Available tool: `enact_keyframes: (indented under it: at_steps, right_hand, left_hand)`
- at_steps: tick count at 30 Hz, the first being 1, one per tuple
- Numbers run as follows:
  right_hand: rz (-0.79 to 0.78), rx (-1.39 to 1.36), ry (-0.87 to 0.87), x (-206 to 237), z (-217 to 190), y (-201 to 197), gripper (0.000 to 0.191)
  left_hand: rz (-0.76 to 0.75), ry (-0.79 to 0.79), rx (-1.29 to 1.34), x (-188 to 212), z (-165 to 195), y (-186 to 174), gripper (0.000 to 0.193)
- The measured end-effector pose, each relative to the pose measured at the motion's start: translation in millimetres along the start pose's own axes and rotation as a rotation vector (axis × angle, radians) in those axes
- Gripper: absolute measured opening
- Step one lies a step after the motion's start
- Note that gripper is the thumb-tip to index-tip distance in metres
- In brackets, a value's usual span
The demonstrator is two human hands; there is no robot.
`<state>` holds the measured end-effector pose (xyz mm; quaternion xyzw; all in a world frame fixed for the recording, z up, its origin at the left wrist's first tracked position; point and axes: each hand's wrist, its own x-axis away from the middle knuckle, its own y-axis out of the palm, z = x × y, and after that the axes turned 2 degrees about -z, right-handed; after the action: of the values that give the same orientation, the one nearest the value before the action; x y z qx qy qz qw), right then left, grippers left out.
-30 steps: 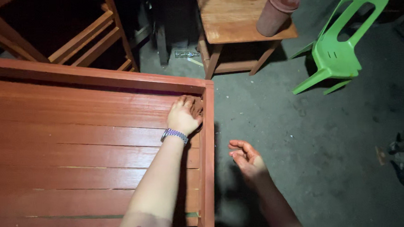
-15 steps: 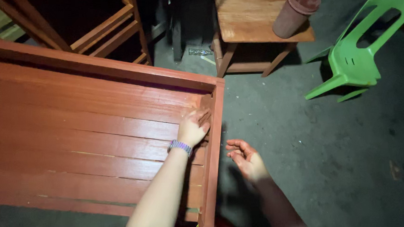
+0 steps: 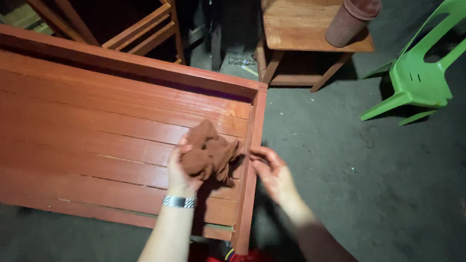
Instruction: The person wipes a reddish stain or finish onto wooden furniture using a cloth. They rotate and reposition a wooden chair frame to coat its rails and seat, then wipe the slatted top and edges of a wooden table, working the cloth across the surfaces by hand.
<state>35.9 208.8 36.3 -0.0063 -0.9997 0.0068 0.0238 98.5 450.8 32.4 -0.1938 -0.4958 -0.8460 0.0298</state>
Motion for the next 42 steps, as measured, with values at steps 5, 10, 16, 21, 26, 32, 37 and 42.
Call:
enact_keyframes:
  at_steps: [5,10,16,21,26,32,37,42]
  right_hand:
    - [-0.128,-0.386,0.049,-4.0,-36.5,78.6,0.078]
    - [0.026,-0.675,0.431,-17.0,-39.9,123.0,0.083]
    - [0.172,0.022,0.234,-63.9,-4.1,123.1,0.070]
    - [0.220,0.127,-0.137,-122.7,12.9,109.3,0.063]
    - [0.183,0.491,-0.186,-143.6,21.6,141.6,0.066]
    - [0.085,0.476,-0.151,-167.8,7.2,232.8,0.062]
    - [0.135,0.737,-0.013,-180.2,-22.2,303.8,0.062]
    - [0.044,1.193,0.145,-191.5,-31.3,345.7,0.078]
  left_hand:
    - [-0.017,0.028,-0.059,37.9,14.0,19.6,0.059]
    - [-0.239,0.759,-1.252,39.9,7.8,7.7,0.040]
    - [-0.015,0.510,-0.879,45.2,41.0,-32.7,0.044]
    - [0.187,0.241,-0.769,47.9,75.0,-59.3,0.037]
    - [0.117,0.376,-1.042,41.4,93.3,-87.8,0.031]
    - [0.166,0.357,-0.969,29.7,136.8,-130.9,0.032]
    - [0.207,0.520,-1.148,19.5,177.2,-154.7,0.031]
    - [0.088,0.521,-0.994,7.6,188.2,-175.6,0.034]
